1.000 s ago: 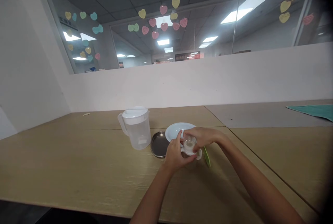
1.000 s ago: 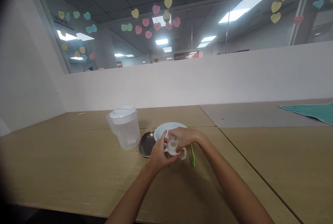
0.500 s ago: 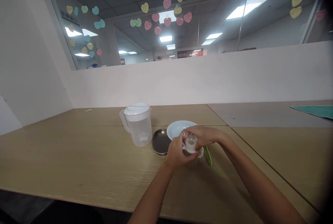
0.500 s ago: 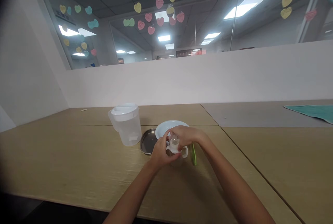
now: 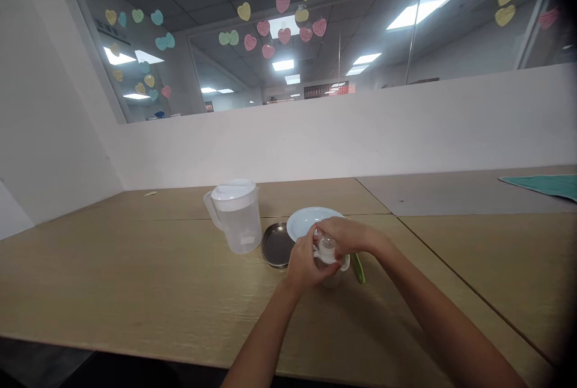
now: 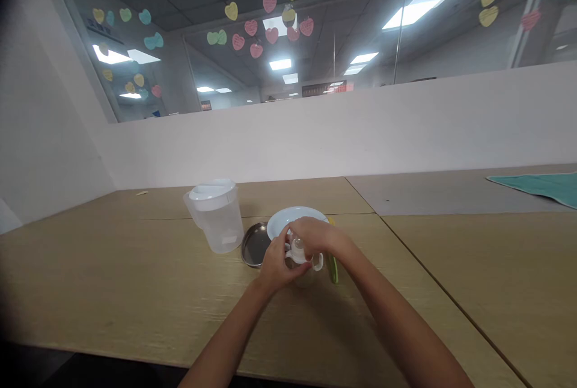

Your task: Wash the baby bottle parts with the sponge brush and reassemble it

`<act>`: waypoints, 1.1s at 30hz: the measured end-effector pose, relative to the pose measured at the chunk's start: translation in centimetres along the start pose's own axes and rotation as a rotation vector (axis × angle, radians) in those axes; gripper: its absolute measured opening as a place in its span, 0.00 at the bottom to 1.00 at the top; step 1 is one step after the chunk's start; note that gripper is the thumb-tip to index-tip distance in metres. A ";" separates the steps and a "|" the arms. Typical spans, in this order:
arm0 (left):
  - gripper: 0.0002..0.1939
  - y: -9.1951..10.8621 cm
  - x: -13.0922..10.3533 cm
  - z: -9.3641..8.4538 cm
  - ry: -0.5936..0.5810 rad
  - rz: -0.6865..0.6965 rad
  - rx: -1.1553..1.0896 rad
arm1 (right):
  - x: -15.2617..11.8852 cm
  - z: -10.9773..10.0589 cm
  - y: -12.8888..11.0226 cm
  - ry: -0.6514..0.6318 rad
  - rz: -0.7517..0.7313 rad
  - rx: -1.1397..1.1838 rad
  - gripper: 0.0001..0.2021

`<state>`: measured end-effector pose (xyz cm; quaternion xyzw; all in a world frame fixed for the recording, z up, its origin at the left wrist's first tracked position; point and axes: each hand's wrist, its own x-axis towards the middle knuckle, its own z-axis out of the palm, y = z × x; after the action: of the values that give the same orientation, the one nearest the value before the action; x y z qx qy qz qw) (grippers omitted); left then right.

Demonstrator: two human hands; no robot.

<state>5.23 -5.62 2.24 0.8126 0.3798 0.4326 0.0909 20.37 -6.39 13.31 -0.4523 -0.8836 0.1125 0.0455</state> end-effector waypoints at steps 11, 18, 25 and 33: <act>0.47 -0.2 -0.1 0.1 -0.004 0.005 0.014 | 0.1 0.2 -0.9 -0.002 0.050 -0.089 0.20; 0.46 -0.1 0.0 0.1 0.010 0.019 0.003 | 0.1 0.2 -1.2 0.032 0.061 -0.105 0.20; 0.44 -0.2 0.0 0.1 -0.015 -0.017 -0.017 | 0.7 0.7 -1.1 0.025 0.088 -0.123 0.20; 0.44 -0.4 -0.1 0.3 0.004 -0.018 -0.019 | 0.7 0.5 -1.0 0.009 0.060 -0.097 0.20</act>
<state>5.24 -5.36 1.77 0.8073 0.3832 0.4369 0.1020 19.04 -6.49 13.04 -0.4806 -0.8739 0.0690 0.0242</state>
